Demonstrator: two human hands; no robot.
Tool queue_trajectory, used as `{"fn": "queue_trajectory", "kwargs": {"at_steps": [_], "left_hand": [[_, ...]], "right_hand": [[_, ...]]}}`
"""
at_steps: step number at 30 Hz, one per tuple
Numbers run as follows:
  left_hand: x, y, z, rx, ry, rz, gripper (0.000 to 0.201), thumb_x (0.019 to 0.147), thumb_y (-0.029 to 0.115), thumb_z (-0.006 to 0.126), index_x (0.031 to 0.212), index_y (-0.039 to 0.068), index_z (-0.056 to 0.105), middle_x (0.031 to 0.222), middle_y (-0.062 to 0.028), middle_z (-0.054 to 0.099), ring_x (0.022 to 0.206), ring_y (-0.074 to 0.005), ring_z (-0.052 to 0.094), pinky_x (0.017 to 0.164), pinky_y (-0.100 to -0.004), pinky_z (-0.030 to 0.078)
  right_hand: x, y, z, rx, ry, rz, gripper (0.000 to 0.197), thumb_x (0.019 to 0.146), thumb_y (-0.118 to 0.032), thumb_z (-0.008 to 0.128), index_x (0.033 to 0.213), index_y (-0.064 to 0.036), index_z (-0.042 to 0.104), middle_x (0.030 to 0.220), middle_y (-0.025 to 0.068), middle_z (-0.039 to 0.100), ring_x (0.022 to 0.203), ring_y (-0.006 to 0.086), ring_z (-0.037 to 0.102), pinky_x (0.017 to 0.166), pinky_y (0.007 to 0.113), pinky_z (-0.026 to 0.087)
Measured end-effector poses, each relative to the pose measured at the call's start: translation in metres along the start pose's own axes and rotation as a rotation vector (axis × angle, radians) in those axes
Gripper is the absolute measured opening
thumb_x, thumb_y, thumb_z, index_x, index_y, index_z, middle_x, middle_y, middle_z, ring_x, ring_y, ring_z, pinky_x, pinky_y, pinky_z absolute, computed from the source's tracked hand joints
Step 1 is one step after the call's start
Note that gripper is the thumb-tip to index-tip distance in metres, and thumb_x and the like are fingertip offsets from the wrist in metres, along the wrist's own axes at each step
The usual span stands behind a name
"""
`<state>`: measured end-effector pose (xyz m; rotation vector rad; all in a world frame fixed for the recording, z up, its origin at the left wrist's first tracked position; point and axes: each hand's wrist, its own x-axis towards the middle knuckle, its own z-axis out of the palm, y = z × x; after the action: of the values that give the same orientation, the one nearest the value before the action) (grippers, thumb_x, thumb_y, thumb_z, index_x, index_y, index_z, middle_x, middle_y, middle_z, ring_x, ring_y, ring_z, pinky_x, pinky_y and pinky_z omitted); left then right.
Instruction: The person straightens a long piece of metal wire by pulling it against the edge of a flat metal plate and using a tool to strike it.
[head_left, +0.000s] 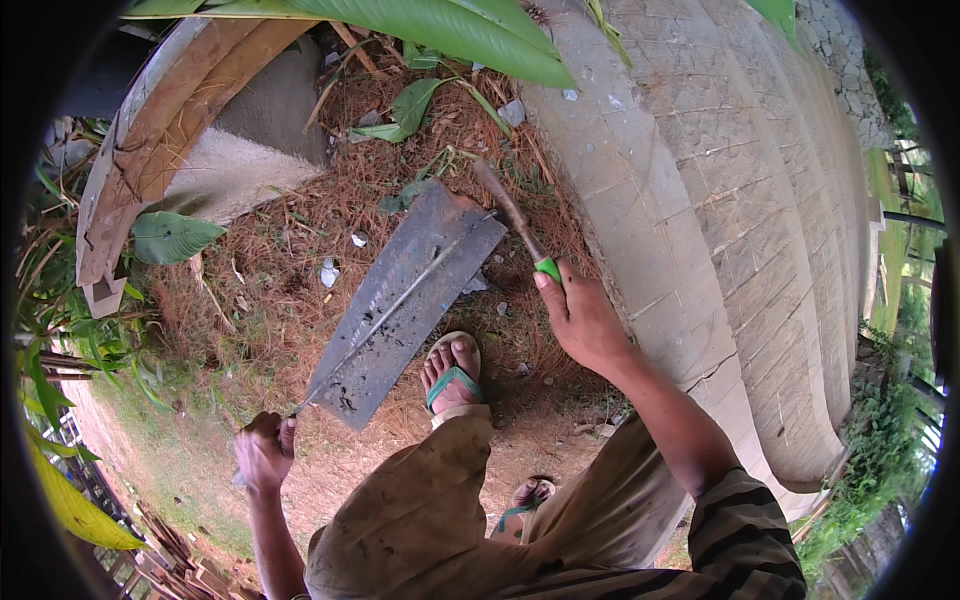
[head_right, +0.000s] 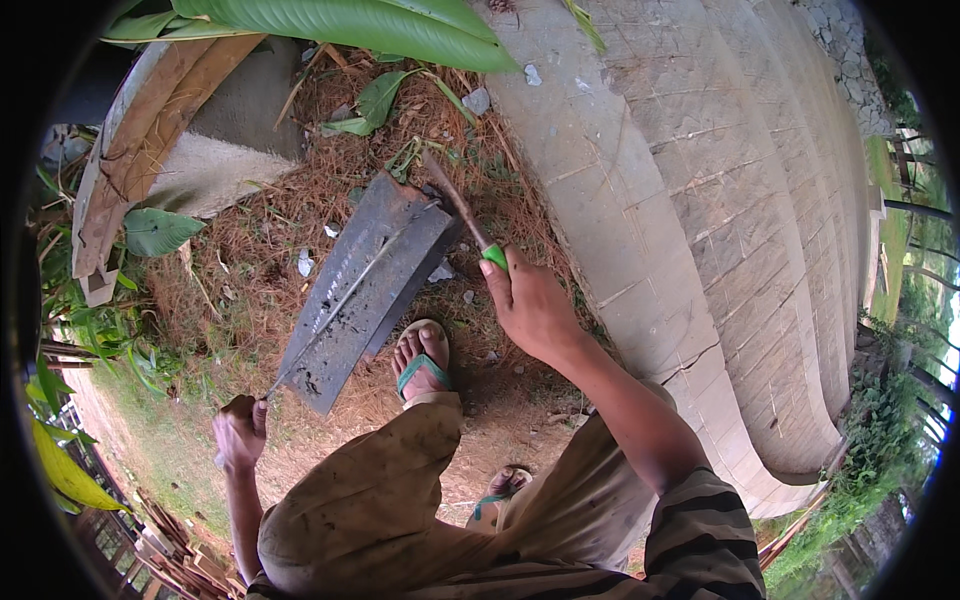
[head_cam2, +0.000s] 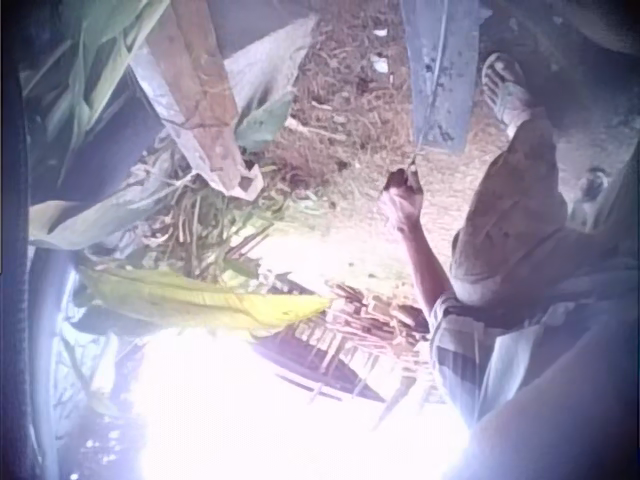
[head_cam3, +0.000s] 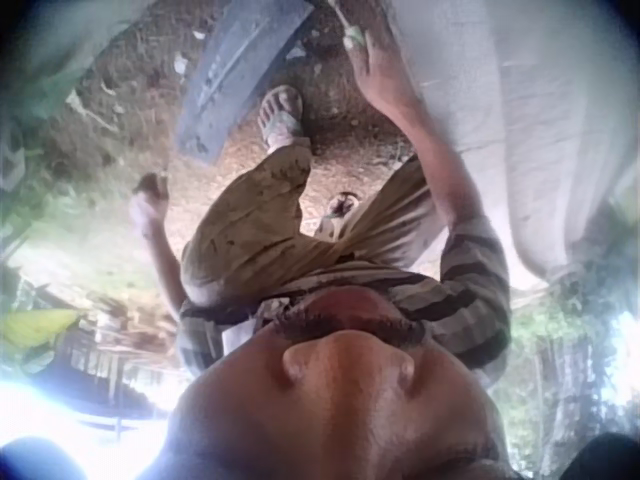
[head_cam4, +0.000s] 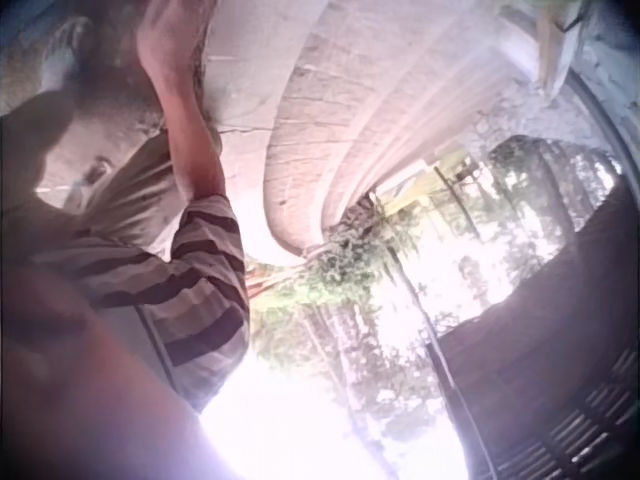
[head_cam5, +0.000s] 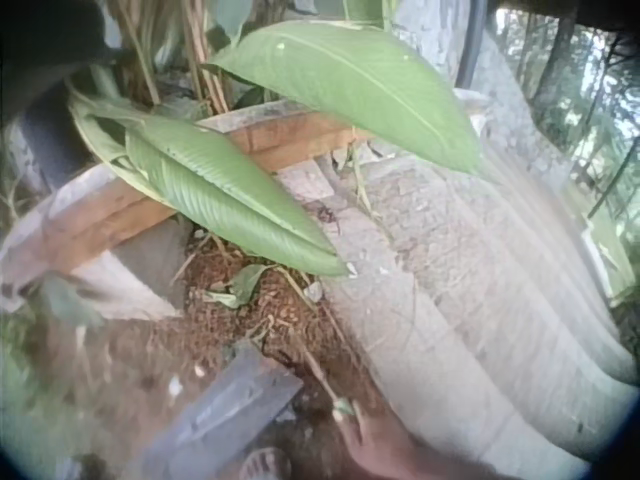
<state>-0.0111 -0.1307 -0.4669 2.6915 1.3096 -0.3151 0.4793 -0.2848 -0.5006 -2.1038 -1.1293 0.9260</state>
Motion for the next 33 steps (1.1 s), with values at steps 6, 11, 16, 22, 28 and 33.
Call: {"fn": "queue_trajectory", "kwargs": {"at_steps": [6,11,16,22,28,33], "left_hand": [[-0.013,-0.005,0.000,-0.016,-0.030,-0.054,0.065,0.107,0.056,0.042,0.066,0.006,0.051,0.067,-0.0195,0.055,0.054,-0.0432,0.053,0.052,-0.0526,0.038],[0.001,0.014,-0.001,-0.074,-0.079,-0.058,0.064,0.107,0.053,0.041,0.070,0.004,0.057,0.068,-0.0231,0.056,0.060,-0.0486,0.055,0.055,-0.0549,0.039],[-0.002,0.014,-0.008,-0.076,-0.052,-0.054,0.061,0.106,0.052,0.046,0.069,0.006,0.055,0.069,-0.0207,0.057,0.059,-0.0457,0.055,0.054,-0.0531,0.041],[-0.006,0.000,0.005,-0.012,-0.039,-0.035,0.068,0.108,0.057,0.038,0.064,0.008,0.053,0.065,-0.0179,0.056,0.052,-0.0421,0.054,0.050,-0.0523,0.039],[-0.003,0.007,0.007,-0.024,-0.007,-0.027,0.066,0.107,0.057,0.039,0.065,0.007,0.053,0.066,-0.0188,0.056,0.055,-0.0432,0.055,0.052,-0.0529,0.039],[-0.009,-0.002,0.002,-0.015,-0.068,-0.067,0.064,0.107,0.055,0.041,0.067,0.007,0.053,0.067,-0.0198,0.056,0.055,-0.0444,0.054,0.052,-0.0535,0.039]], "right_hand": [[-0.009,-0.034,-0.019,0.552,0.288,-0.095,0.035,0.111,-0.035,0.046,0.100,-0.0024,0.052,0.058,0.0094,0.050,0.048,0.0208,0.055,0.048,0.039,0.042],[-0.001,0.027,0.011,0.041,-0.078,-0.028,0.037,0.111,-0.037,0.045,0.105,-0.0014,0.054,0.061,0.0126,0.058,0.052,0.0311,0.061,0.050,0.043,0.044],[-0.040,0.033,-0.004,0.192,0.008,0.070,0.042,0.112,-0.041,0.040,0.104,-0.0031,0.055,0.061,0.0091,0.058,0.050,0.0267,0.060,0.046,0.040,0.043],[-0.012,-0.037,-0.026,0.815,0.352,-0.345,0.047,0.112,-0.047,0.037,0.098,-0.0055,0.054,0.061,0.0012,0.049,0.047,0.0123,0.049,0.041,0.032,0.036],[-0.004,0.042,0.001,0.367,0.033,0.091,0.050,0.112,-0.049,0.039,0.089,-0.0068,0.051,0.063,-0.0017,0.046,0.045,0.0092,0.044,0.039,0.028,0.034],[-0.002,-0.035,-0.047,0.950,0.391,-0.236,0.046,0.112,-0.046,0.042,0.094,-0.0057,0.054,0.066,0.0000,0.050,0.049,0.0114,0.049,0.044,0.029,0.039]]}}
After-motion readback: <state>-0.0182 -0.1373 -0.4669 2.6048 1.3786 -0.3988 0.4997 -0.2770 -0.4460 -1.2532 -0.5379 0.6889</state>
